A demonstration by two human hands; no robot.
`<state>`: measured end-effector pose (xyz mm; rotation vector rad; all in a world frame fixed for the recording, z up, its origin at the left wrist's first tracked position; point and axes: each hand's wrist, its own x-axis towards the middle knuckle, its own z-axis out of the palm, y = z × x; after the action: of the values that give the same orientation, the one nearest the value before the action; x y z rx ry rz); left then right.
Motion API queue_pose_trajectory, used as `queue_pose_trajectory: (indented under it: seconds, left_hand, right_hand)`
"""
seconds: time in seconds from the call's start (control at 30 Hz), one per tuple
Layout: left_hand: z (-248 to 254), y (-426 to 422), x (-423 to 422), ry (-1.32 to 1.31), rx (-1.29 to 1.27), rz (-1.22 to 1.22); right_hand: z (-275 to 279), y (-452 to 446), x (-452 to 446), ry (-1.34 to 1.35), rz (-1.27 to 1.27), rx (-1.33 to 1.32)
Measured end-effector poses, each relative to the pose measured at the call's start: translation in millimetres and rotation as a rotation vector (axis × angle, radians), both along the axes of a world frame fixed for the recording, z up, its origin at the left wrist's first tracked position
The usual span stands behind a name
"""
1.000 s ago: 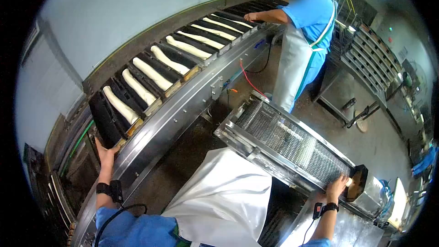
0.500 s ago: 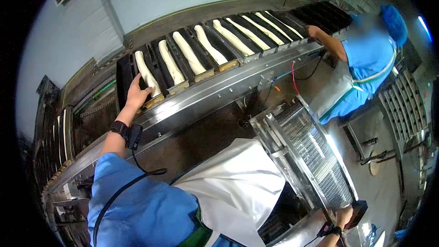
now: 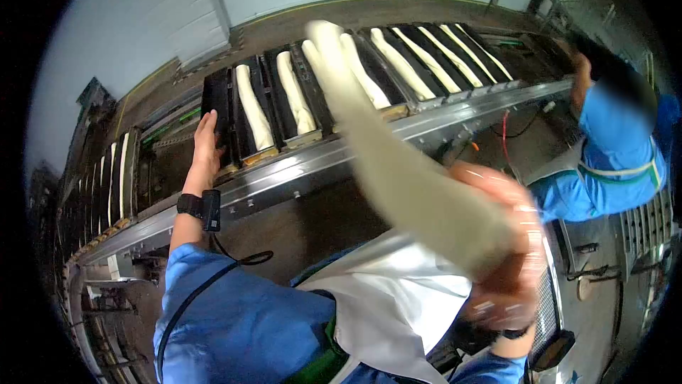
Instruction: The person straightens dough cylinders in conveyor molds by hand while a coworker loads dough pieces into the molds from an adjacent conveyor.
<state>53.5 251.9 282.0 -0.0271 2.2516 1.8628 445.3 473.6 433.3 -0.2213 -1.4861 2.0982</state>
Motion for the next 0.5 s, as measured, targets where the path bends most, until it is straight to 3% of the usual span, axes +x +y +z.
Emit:
queue_pose_trajectory:
  seconds: [0.1,0.17,0.23,0.37,0.5]
  left_hand:
    - [-26,-41,-47,-0.254,0.283,-0.077]
    - [-29,-64,-63,-0.333,0.353,-0.128]
    - [10,-51,-31,-0.296,0.192,-0.111]
    - [9,-49,-50,-0.238,-0.244,-0.142]
    - [-72,-54,-141,0.057,0.076,-0.185]
  right_hand:
    - [9,-14,-36,-0.07,0.499,-0.248]
    - [7,8,-43,-0.033,0.647,-0.141]
    - [-3,26,-36,0.166,0.59,0.06]
    - [-17,74,-1,0.014,0.272,0.079]
    - [-57,131,40,-0.172,0.091,0.085]
